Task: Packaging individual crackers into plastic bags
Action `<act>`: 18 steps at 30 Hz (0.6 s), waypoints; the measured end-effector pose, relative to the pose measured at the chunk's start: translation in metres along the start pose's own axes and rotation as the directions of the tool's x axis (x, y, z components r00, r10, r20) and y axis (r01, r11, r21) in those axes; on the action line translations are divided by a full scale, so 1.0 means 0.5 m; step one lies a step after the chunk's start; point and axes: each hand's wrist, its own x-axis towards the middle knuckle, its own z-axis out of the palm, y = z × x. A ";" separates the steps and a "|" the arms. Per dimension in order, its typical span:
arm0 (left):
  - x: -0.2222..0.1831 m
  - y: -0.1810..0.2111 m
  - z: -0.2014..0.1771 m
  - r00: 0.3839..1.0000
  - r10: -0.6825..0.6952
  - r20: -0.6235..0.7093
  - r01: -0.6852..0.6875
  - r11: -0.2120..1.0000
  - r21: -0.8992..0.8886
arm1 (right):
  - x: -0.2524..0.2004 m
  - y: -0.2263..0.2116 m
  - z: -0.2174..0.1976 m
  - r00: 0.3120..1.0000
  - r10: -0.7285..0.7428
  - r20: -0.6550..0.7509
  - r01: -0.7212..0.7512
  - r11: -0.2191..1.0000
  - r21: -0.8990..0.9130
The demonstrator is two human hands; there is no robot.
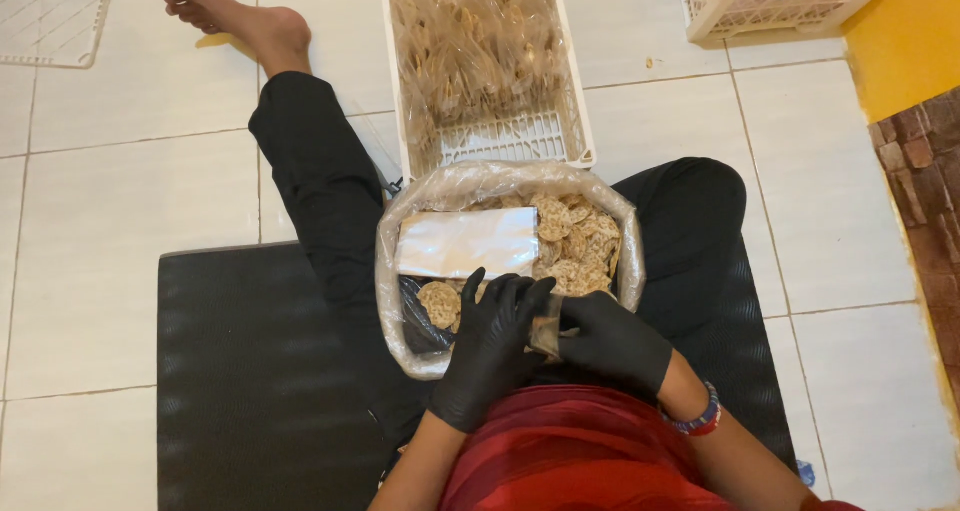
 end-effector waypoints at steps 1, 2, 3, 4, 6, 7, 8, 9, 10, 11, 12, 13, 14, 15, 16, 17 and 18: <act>-0.001 -0.001 -0.003 0.999 -0.025 0.030 0.026 0.999 -0.037 | -0.005 -0.038 -0.011 1.000 -0.010 0.002 0.010 1.000 0.019; 0.000 -0.002 -0.006 0.997 -0.046 0.059 0.051 0.996 -0.073 | -0.010 -0.074 -0.024 1.000 -0.019 0.001 0.019 0.999 0.037; 0.000 -0.004 -0.003 0.997 -0.044 0.057 0.048 0.996 -0.072 | -0.009 -0.034 -0.018 1.000 -0.020 -0.002 0.020 0.999 0.036; -0.002 -0.006 -0.002 0.995 -0.070 0.077 0.076 0.994 -0.081 | -0.005 0.005 -0.011 1.000 -0.017 0.021 0.016 0.999 0.028; -0.004 -0.010 0.000 0.991 -0.096 0.098 0.104 0.991 -0.088 | -0.006 0.035 -0.007 0.999 -0.014 0.044 0.013 1.000 0.022; -0.005 -0.010 0.000 0.987 -0.105 0.120 0.114 0.991 -0.067 | -0.011 0.025 -0.010 0.997 -0.053 0.048 0.051 0.998 0.047; -0.004 -0.011 0.001 0.983 -0.113 0.141 0.120 0.992 -0.045 | -0.015 0.016 -0.015 0.995 -0.092 0.049 0.088 0.993 0.072; -0.005 -0.017 0.011 0.984 -0.112 0.141 0.119 0.992 -0.045 | -0.018 0.006 -0.020 0.995 -0.092 0.048 0.088 0.993 0.072; -0.007 -0.022 0.021 0.984 -0.104 0.143 0.112 0.992 -0.052 | -0.022 -0.004 -0.026 0.988 -0.149 0.050 0.143 0.984 0.109; -0.009 -0.027 0.032 0.985 -0.097 0.145 0.106 0.993 -0.059 | -0.026 -0.013 -0.031 0.977 -0.206 0.049 0.197 0.970 0.145; -0.005 -0.024 0.017 0.985 -0.096 0.145 0.106 0.993 -0.061 | -0.027 -0.007 -0.037 0.978 -0.204 0.049 0.195 0.970 0.145; 0.000 -0.021 0.004 0.987 -0.112 0.115 0.129 0.979 -0.156 | -0.028 0.000 -0.043 0.981 -0.194 -0.031 0.196 0.964 0.179; -0.005 -0.012 -0.007 0.986 -0.135 0.097 0.156 0.954 -0.257 | -0.037 0.009 -0.043 0.980 -0.172 -0.104 0.191 0.957 0.219; -0.001 -0.026 -0.004 0.984 -0.138 0.108 0.163 0.951 -0.264 | -0.043 -0.010 -0.057 0.982 -0.162 -0.097 0.180 0.958 0.225; -0.012 -0.037 0.000 0.984 -0.170 0.060 0.180 0.931 -0.318 | -0.052 -0.029 -0.063 0.971 -0.158 -0.178 0.202 0.941 0.270; -0.022 -0.048 0.004 0.979 -0.205 0.014 0.195 0.908 -0.370 | -0.060 -0.048 -0.070 0.955 -0.147 -0.259 0.226 0.923 0.310; -0.018 -0.056 -0.005 0.978 -0.206 0.017 0.198 0.909 -0.368 | -0.056 -0.039 -0.068 0.955 -0.146 -0.259 0.226 0.922 0.314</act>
